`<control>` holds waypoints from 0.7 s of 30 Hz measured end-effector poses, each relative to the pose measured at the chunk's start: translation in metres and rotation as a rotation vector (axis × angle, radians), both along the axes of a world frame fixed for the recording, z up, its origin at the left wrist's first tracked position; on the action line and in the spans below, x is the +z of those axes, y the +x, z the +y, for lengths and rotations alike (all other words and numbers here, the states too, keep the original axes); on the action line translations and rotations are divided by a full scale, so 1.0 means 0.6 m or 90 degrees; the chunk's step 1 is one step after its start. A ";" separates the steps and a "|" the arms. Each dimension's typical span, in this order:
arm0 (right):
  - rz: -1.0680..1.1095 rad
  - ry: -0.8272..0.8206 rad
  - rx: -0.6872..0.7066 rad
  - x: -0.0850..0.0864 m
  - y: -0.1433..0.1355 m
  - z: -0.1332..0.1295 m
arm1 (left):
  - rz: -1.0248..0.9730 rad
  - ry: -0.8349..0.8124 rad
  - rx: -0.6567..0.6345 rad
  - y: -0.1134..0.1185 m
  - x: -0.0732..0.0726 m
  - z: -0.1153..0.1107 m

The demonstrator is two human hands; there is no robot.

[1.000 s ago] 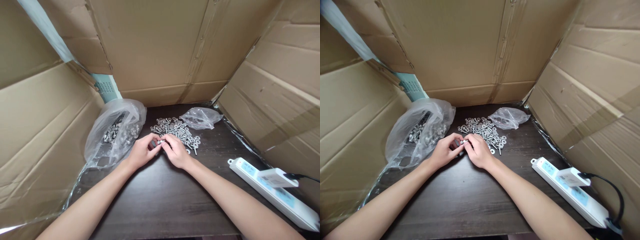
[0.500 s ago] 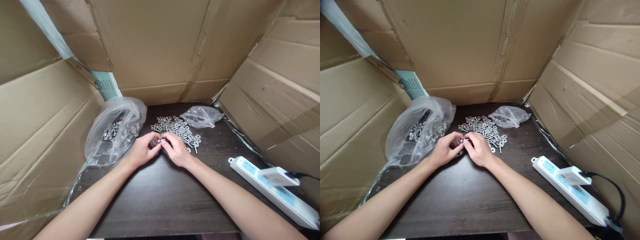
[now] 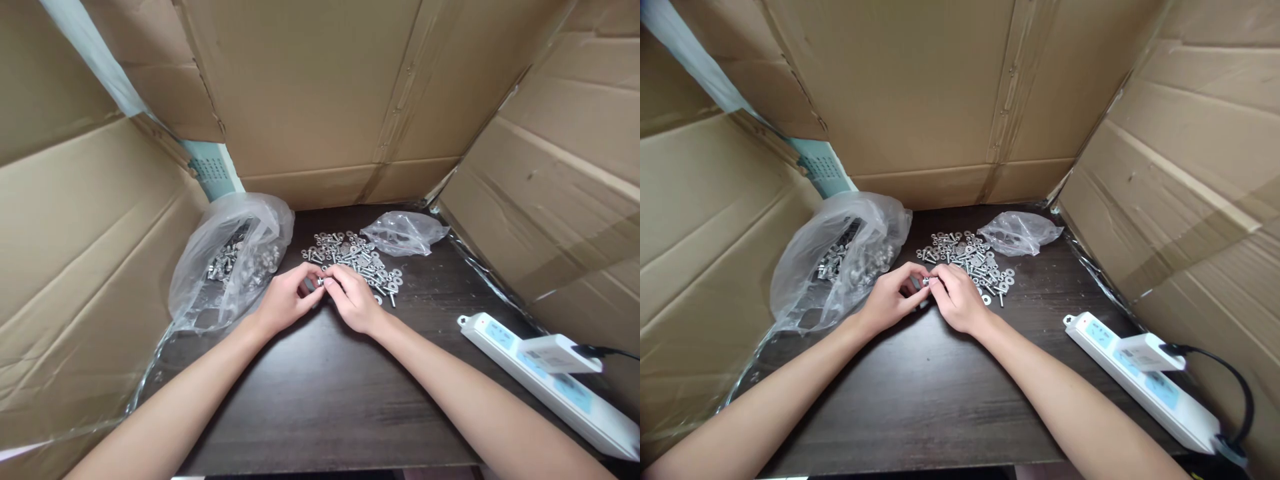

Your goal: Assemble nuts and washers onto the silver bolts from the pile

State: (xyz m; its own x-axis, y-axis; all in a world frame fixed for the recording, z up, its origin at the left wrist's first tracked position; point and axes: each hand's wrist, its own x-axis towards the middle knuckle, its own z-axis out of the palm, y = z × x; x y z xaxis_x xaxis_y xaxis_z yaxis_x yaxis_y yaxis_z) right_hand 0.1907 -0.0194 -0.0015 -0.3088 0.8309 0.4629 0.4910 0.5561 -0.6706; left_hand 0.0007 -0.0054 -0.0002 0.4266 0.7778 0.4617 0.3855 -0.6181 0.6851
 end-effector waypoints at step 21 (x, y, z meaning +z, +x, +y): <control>-0.003 -0.002 0.000 0.001 0.000 -0.001 | 0.005 0.013 0.000 -0.001 0.000 -0.001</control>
